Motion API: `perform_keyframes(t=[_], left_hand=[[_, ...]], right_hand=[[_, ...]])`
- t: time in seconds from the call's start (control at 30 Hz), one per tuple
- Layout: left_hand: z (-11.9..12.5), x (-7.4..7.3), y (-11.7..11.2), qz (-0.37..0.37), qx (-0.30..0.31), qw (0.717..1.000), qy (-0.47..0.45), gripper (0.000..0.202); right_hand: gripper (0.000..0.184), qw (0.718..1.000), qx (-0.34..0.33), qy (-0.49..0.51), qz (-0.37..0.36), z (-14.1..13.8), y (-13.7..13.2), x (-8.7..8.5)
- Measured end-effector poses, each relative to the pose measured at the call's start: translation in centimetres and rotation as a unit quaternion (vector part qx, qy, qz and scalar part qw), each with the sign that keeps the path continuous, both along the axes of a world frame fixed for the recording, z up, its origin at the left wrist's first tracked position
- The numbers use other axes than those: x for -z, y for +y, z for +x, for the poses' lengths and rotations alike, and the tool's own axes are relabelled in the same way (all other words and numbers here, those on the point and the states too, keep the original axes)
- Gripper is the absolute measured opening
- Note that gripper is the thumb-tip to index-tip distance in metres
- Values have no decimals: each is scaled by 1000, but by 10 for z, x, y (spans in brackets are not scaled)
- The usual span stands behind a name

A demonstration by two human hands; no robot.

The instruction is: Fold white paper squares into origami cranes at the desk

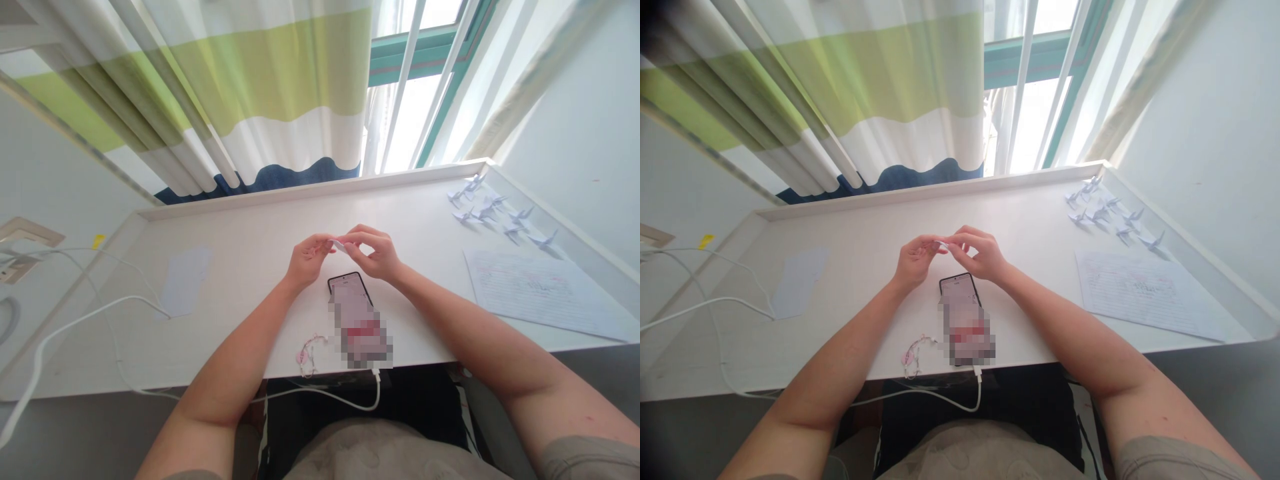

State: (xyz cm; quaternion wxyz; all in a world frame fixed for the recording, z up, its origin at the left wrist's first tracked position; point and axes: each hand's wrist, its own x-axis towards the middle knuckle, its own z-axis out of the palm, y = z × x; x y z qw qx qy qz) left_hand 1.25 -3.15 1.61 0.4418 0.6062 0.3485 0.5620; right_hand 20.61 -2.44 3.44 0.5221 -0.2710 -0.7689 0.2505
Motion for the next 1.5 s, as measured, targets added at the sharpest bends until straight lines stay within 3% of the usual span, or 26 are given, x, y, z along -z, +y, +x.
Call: perform_keyframes(t=[0.23, 0.6, 0.93, 1.0, 1.17, 1.3, 1.4, 1.5], left_hand=[[-2, 2, 2, 68, 8, 998, 8, 38], [-3, 2, 1, 75, 10, 997, 24, 35], [-1, 12, 4, 29, 57, 998, 18, 36], [-1, 14, 6, 27, 42, 998, 22, 36], [-3, 16, 7, 45, -67, 991, 106, 38], [-5, 10, 5, 71, -111, 980, 150, 27], [-6, 7, 6, 85, -125, 977, 149, 20], [-6, 8, 8, 46, -94, 988, 117, 22]], right_hand=[[12, 990, -40, 35, 131, -5, 5, 10], [16, 988, -36, 9, 150, -5, 4, 10], [28, 988, 32, -36, 148, -4, 6, 19], [24, 987, 46, -38, 151, -5, 7, 20], [13, 989, 96, -24, 113, -5, 12, 23], [10, 990, 103, -30, 87, -4, 13, 24], [8, 992, 95, -39, 77, -3, 13, 23], [8, 993, 79, -48, 76, -1, 12, 20]])
